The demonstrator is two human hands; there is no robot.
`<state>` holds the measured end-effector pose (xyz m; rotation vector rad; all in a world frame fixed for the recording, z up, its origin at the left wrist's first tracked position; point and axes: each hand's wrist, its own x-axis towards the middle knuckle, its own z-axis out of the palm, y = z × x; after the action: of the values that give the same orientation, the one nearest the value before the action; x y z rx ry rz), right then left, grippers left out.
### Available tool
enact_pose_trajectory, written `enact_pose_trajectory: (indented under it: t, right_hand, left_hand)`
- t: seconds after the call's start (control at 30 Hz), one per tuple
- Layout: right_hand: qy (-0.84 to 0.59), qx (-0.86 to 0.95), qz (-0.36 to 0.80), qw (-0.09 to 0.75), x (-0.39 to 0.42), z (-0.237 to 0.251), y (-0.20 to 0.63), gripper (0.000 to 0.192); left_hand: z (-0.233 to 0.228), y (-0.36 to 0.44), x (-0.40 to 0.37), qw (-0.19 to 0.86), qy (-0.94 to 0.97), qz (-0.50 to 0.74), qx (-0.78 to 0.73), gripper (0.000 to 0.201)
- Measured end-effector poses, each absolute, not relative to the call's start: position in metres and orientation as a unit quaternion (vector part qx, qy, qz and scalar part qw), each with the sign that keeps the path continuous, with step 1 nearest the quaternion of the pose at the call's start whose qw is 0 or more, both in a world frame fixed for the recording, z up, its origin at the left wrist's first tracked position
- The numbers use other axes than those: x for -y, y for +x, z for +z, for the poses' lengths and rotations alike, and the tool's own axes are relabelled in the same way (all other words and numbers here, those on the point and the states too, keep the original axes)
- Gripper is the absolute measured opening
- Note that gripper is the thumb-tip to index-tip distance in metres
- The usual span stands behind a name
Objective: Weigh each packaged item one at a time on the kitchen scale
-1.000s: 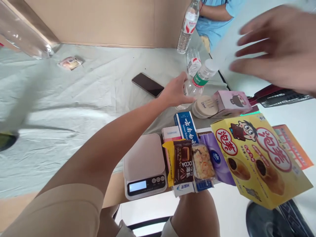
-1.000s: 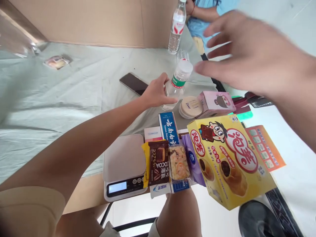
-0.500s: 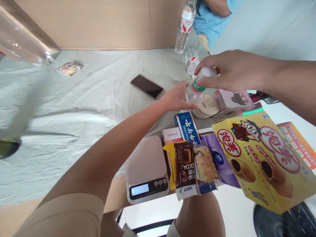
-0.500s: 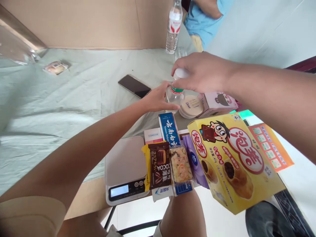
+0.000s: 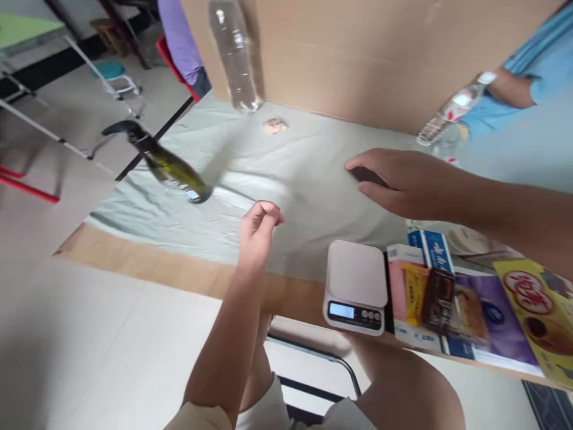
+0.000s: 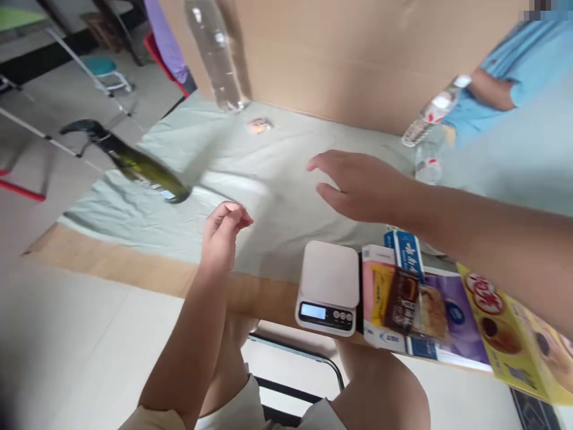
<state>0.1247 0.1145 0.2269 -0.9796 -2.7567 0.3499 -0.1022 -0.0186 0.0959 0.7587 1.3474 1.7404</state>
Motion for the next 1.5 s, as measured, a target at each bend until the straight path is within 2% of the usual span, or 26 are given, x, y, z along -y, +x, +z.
enact_pose_trajectory:
  t: [0.13, 0.3, 0.43, 0.53, 0.6, 0.73, 0.83, 1.0, 1.13, 1.17, 1.23, 1.33, 1.4, 1.5]
  right_hand:
    - [-0.319, 0.925, 0.202, 0.042, -0.093, 0.219, 0.008, 0.045]
    - [-0.308, 0.911, 0.274, 0.024, -0.09, 0.197, -0.107, 0.042]
    - [-0.374, 0.867, 0.328, 0.039, -0.099, 0.172, -0.18, 0.06]
    - [-0.327, 0.848, 0.412, 0.067, -0.105, 0.154, -0.22, 0.068]
    - [-0.27, 0.849, 0.447, 0.081, -0.108, 0.144, -0.237, 0.06]
    - [-0.249, 0.878, 0.401, 0.082, -0.109, 0.135, -0.252, 0.036]
    - [-0.244, 0.884, 0.388, 0.092, -0.108, 0.135, -0.244, 0.03]
    - [-0.27, 0.879, 0.374, 0.123, -0.101, 0.151, -0.198, 0.032]
    - [-0.287, 0.885, 0.339, 0.137, -0.088, 0.193, -0.126, 0.019]
    - [-0.29, 0.885, 0.335, 0.145, -0.083, 0.204, -0.103, 0.021]
    - [-0.309, 0.876, 0.337, 0.155, -0.069, 0.224, -0.055, 0.037]
    - [-0.357, 0.868, 0.323, 0.122, -0.044, 0.242, 0.021, 0.059]
    - [-0.381, 0.87, 0.299, 0.095, -0.029, 0.243, 0.068, 0.058]
    - [-0.412, 0.853, 0.305, 0.097, -0.016, 0.232, 0.124, 0.054]
  left_hand:
    - [0.077, -0.141, 0.025, 0.379, 0.184, 0.725, -0.545, 0.021]
    - [0.071, -0.183, 0.017, 0.444, -0.049, 0.771, -0.455, 0.019]
    - [0.063, -0.217, 0.019, 0.467, -0.137, 0.781, -0.392, 0.028]
    - [0.058, -0.237, 0.02, 0.486, -0.168, 0.776, -0.364, 0.031]
    - [0.057, -0.245, 0.019, 0.496, -0.181, 0.768, -0.362, 0.029]
    - [0.052, -0.249, 0.016, 0.509, -0.168, 0.754, -0.38, 0.028]
    - [0.044, -0.246, 0.016, 0.509, -0.146, 0.755, -0.386, 0.029]
    - [0.04, -0.232, 0.016, 0.515, -0.096, 0.746, -0.412, 0.025]
    - [0.052, -0.201, 0.023, 0.476, 0.017, 0.717, -0.509, 0.041]
    - [0.056, -0.191, 0.026, 0.465, 0.09, 0.716, -0.512, 0.048]
    - [0.062, -0.17, 0.032, 0.464, 0.257, 0.708, -0.467, 0.059]
    - [0.069, -0.137, 0.036, 0.508, 0.433, 0.653, -0.357, 0.067]
    - [0.071, -0.114, 0.035, 0.546, 0.492, 0.602, -0.311, 0.068]
    - [0.068, -0.077, 0.028, 0.563, 0.565, 0.525, -0.297, 0.065]
